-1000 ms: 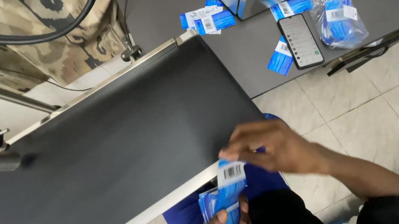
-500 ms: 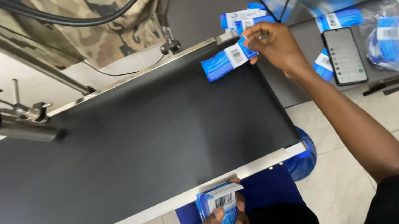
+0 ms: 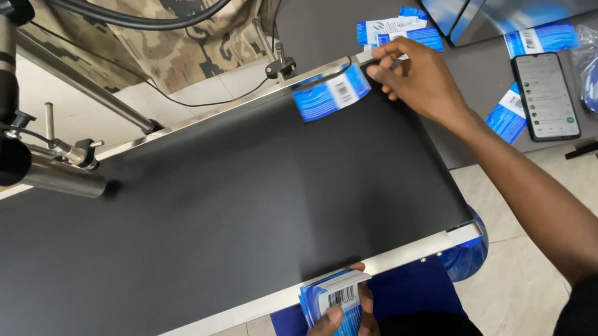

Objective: Placing individual product labels onto a moving conveyor belt from a stack.

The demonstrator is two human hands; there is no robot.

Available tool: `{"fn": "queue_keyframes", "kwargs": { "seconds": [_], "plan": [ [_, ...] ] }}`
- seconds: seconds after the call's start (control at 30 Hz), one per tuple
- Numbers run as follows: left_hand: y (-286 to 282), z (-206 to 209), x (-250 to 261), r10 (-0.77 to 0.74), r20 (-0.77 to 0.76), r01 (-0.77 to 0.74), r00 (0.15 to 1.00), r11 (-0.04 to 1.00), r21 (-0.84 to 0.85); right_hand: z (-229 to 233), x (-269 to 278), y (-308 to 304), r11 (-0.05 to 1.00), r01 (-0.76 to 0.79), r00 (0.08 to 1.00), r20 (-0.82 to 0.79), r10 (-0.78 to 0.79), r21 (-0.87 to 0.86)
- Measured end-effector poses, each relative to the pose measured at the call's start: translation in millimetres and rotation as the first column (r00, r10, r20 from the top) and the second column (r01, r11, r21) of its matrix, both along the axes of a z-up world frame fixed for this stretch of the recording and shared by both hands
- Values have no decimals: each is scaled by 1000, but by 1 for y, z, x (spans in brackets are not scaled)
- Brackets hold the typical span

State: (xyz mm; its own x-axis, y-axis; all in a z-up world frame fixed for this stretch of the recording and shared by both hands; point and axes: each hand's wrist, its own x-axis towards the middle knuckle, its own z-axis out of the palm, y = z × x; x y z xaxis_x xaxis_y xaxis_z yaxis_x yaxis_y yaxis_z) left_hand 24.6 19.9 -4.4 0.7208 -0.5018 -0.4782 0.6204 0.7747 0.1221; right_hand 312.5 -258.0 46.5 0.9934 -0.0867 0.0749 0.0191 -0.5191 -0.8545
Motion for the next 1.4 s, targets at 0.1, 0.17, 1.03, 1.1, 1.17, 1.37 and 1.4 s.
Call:
{"fn": "queue_keyframes", "kwargs": {
  "seconds": [0.1,0.17,1.03,1.1,1.17,1.37,1.4],
  "plan": [
    [-5,7,7,15,67,-19,998,999,48,13,-43,4,996,-83,996,32,83,8],
    [-9,19,13,35,108,-45,994,995,95,16,-82,15,989,-148,988,-36,148,18],
    [-24,3,17,-98,255,87,962,995,55,50,-169,37,832,-535,835,60,547,-146],
    [-22,0,18,-115,277,108,954,993,41,51,-162,30,871,-467,882,-7,472,-149],
    [-21,-2,16,-115,237,111,965,993,29,46,-151,17,896,-416,908,-10,420,-159],
    [-15,3,12,-11,198,32,980,994,-103,14,-83,-10,996,-71,996,-49,74,59],
    [-17,-1,11,-8,211,17,977,999,-42,-3,-66,-23,969,-69,997,38,62,237]
  ]
}}
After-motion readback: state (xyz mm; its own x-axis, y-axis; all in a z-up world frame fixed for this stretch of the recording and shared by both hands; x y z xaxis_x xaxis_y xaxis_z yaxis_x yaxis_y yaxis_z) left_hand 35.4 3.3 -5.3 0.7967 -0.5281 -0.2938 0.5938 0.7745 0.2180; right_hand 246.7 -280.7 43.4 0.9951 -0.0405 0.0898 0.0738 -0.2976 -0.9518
